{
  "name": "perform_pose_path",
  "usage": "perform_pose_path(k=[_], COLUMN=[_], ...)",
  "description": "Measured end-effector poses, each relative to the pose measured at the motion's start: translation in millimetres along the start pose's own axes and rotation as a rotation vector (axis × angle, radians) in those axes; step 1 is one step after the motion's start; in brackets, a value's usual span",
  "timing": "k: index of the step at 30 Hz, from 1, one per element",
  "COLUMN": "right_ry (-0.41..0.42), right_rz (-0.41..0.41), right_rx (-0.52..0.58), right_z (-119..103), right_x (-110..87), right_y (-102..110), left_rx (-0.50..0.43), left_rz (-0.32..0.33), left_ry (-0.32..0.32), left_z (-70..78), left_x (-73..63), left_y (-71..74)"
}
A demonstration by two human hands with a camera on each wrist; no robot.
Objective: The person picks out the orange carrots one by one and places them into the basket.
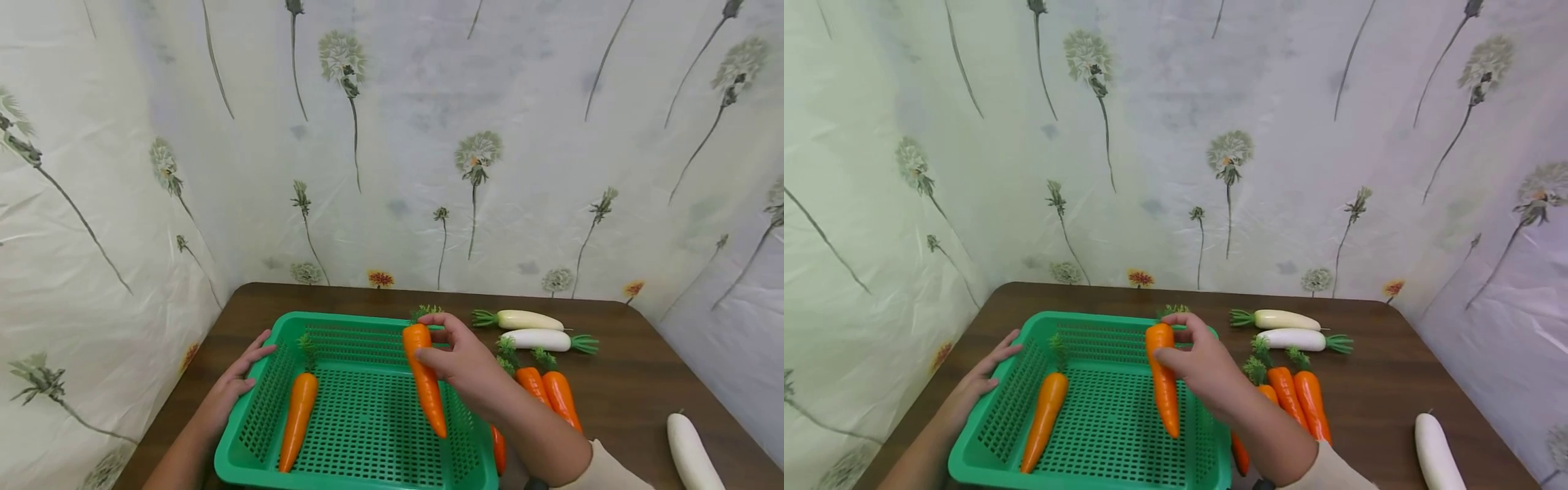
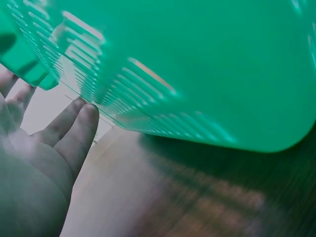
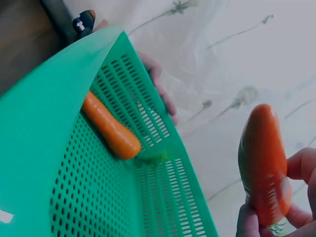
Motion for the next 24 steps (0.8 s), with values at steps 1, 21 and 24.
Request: perform_pose_path(k=[1, 21, 24], right_ry=[0.005, 0.040, 0.039], right_rz=[-0.003, -0.026, -0.033], right_rx=[0.004, 0.072, 0.083], right_z=[0, -18, -20], right_x=[1.3, 31.1, 34.7], right_y=[-1, -29, -35], left_rx=[0.002, -0.003, -0.016], left_rz=[0.000, -0.015, -0.022], left_ry=[-0.004, -0.028, -0.023], left_z=[0.6, 3.5, 1.7], left_x=[-1.0, -2.6, -2.3], left_y=[0.2, 0.2, -0.5])
Point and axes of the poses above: each hand's wrist, its own x-axis towards the middle knuckle, its own y-axis out of the back of the hand, z = x × y, the point moved 6 cm from there along x, towards the middle knuckle, and after that the axes turned 11 degrees about -x, right-handed, at the moved point
